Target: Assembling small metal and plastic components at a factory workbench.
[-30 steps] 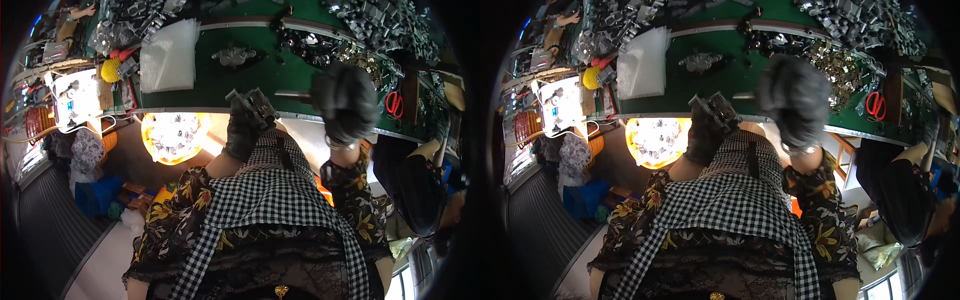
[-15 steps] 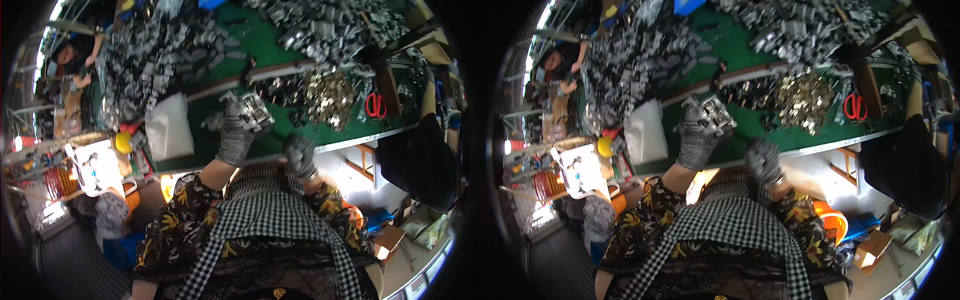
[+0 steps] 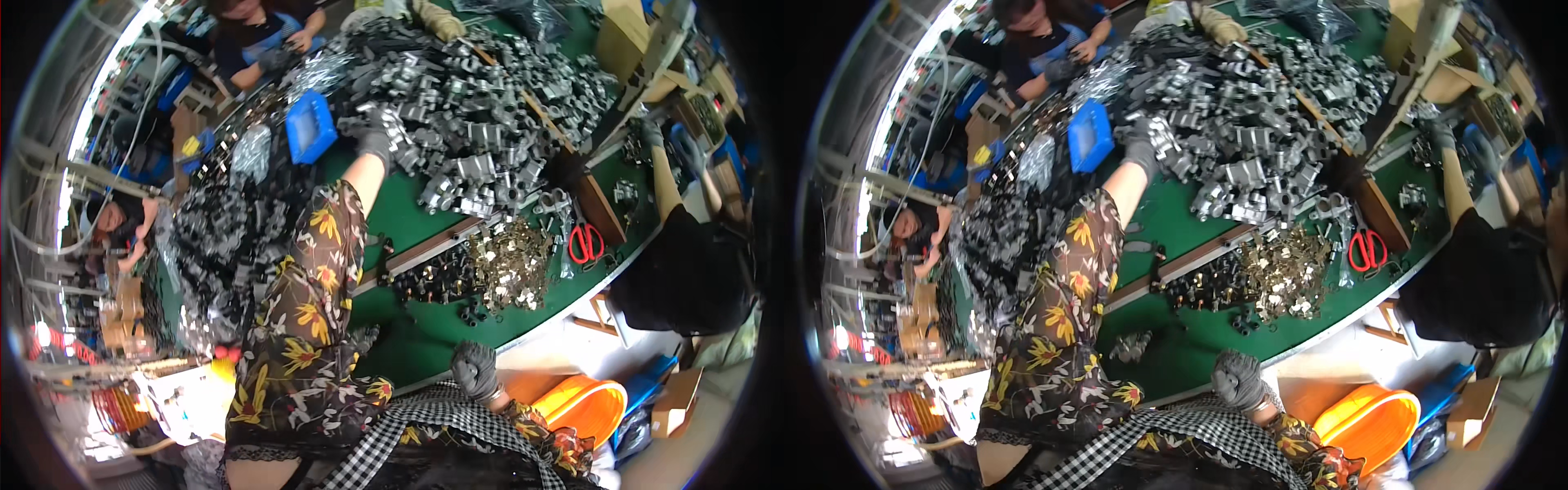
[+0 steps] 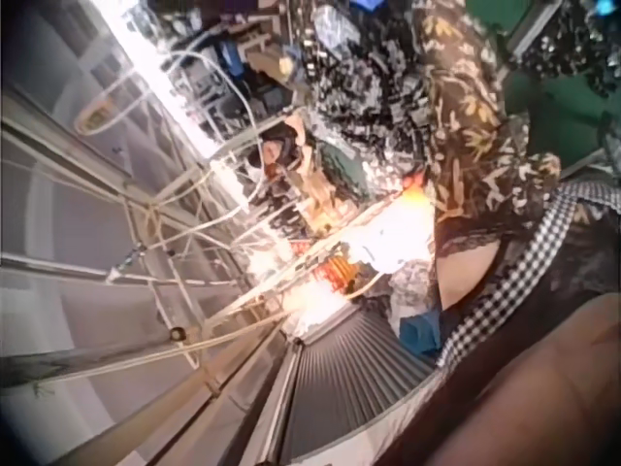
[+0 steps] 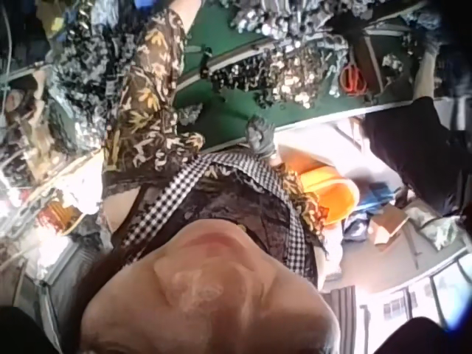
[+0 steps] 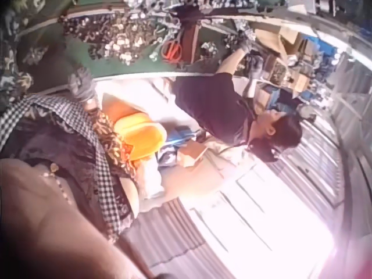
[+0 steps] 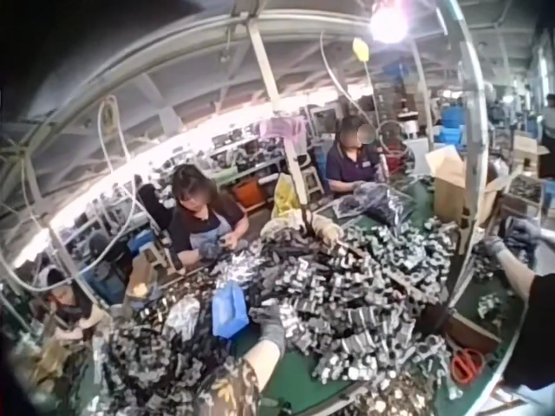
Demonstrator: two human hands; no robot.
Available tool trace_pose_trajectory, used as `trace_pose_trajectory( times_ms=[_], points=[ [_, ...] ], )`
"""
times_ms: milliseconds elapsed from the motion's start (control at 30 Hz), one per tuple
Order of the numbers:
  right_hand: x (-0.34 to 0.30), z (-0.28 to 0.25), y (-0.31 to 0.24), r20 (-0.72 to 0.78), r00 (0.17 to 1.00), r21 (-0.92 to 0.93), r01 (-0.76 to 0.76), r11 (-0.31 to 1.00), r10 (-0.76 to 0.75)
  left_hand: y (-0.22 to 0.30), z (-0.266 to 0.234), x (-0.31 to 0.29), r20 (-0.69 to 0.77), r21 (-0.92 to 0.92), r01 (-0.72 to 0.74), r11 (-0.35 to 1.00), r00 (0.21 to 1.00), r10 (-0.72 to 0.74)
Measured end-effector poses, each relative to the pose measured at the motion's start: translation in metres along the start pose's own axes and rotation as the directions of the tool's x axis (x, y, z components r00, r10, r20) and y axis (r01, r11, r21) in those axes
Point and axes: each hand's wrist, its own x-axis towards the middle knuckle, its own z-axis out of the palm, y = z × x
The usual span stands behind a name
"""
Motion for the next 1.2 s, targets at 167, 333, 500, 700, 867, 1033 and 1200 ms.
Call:
trace_pose_trajectory(
  times_ms=[167,333,500,700,867,1033,1200],
  points=[
    [0.011,-0.005,-0.002,-0.021,1.000,0.166,-0.002,0.986,0.006,-0.004,0.023,0.081,-0.073,0.027,-0.002,1.000,0.997,0.004],
    [0.013,-0.006,0.001,-0.085,0.993,0.189,-0.061,0.980,0.079,-0.010,0.000,0.106,-0.209,0.493,0.086,0.866,0.978,0.022],
    [0.011,-0.006,0.003,-0.063,0.995,0.195,-0.057,0.979,0.071,-0.095,-0.002,0.005,0.326,0.820,-0.523,0.234,0.762,0.560],
    [0.010,-0.005,0.004,-0.088,0.993,0.189,-0.061,0.980,0.079,-0.146,0.015,-0.060,0.305,0.924,-0.248,-0.290,0.937,0.172],
    [0.007,-0.005,-0.001,-0.106,0.994,0.118,0.004,0.993,0.009,-0.143,0.006,-0.048,0.347,0.928,-0.323,-0.185,0.930,0.118],
    [0.007,-0.006,-0.002,-0.087,0.996,0.082,0.022,0.996,-0.015,-0.126,-0.036,-0.032,0.470,0.874,-0.416,0.250,0.853,-0.226],
    [0.011,-0.004,0.001,-0.066,0.997,0.145,0.047,0.988,-0.038,-0.111,-0.108,-0.073,0.626,0.537,0.400,0.743,0.401,-0.669]
  ],
)
